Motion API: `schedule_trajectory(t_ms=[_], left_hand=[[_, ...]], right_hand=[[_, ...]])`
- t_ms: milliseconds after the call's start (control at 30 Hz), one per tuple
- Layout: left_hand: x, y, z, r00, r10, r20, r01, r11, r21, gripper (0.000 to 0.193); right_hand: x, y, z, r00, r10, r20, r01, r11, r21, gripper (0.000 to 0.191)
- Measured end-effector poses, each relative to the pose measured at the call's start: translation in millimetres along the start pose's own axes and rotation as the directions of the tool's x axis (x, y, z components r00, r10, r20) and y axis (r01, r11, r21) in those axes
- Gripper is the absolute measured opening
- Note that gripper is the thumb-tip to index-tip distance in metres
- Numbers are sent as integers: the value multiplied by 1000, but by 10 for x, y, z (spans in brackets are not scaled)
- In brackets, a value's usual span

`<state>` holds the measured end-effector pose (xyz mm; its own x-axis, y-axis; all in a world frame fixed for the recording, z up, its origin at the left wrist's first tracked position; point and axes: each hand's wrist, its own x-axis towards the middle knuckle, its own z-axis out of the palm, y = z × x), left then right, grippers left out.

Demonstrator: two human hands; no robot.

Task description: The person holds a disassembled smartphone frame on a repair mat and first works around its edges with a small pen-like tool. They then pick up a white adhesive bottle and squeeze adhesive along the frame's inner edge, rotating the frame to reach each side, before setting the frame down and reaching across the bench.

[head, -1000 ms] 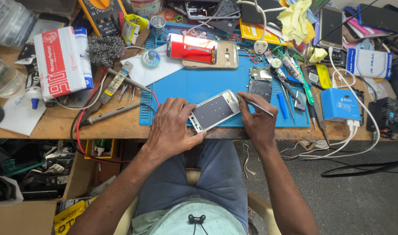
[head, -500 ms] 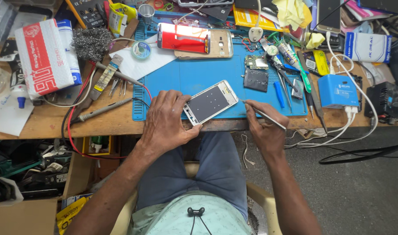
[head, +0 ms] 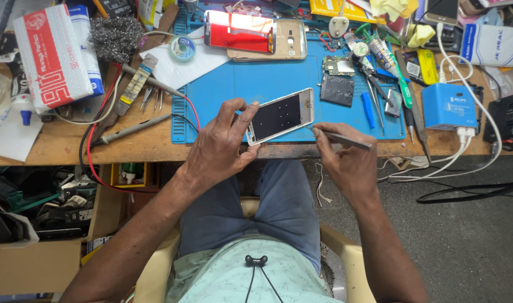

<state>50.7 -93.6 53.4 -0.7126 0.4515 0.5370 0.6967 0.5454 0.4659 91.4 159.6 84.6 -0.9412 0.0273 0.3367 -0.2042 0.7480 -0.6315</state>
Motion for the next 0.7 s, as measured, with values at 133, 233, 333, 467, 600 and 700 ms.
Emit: schedule_trajectory(t_ms=[133,233,333,467,600,700], left_hand=[[-16,4,6,999,-30,35,31,999,-25,78],[-22,8,6,996,-67,61,71,995,-73,79],[-54,16,5,994,-75,80,85,988,-129,81],[-59,-14,17,995,-57,81,71,981,-179,85],[-58,-68,9,984,-110,142,146,951,-271,91],[-52,-120,-4,993,-55,107,86,946,-314,92]], right_hand=[[-24,-48,33,999,48,19,-50,995,91,14],[-51,-106,65,999,35,7,-35,997,65,13],[-174,-226,170,995,-103,19,100,986,133,14],[-240,-287,315,994,-67,86,44,970,241,15],[-225,-180,404,995,-37,93,6,949,316,14],[-213,-60,470,992,-18,122,-35,908,417,15]])
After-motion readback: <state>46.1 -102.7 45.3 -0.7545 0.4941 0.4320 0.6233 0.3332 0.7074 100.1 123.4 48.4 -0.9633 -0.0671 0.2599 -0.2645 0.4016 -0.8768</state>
